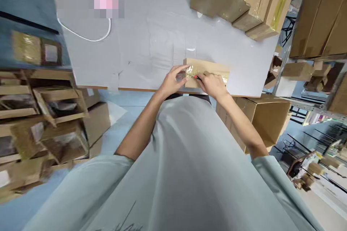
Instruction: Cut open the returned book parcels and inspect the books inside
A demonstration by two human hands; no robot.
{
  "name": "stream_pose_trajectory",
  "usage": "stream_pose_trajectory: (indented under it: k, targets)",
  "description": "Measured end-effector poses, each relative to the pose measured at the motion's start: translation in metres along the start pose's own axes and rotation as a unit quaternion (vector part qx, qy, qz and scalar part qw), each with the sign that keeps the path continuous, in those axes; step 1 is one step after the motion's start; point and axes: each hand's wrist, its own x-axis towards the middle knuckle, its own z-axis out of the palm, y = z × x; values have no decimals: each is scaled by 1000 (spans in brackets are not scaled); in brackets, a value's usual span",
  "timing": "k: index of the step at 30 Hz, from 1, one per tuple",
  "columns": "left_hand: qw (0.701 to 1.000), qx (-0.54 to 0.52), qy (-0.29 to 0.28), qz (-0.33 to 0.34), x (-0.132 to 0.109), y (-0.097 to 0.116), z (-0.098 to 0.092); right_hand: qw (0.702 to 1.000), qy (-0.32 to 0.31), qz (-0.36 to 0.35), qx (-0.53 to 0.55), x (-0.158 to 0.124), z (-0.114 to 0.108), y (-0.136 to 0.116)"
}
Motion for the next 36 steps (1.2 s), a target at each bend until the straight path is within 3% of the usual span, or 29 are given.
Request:
stream_pose_trajectory:
  k: [15,24,36]
  targets:
    - [999,-35,-3,-16,3,-4,0,999,-17,2,-42,8,-14,-4]
    - [999,-31,14,-17,4,-8,1,998,-22,-13,-64,29,-27,-9]
    - [998,-51,38,-31,2,-10,11,996,-34,42,-68,12,-8,31]
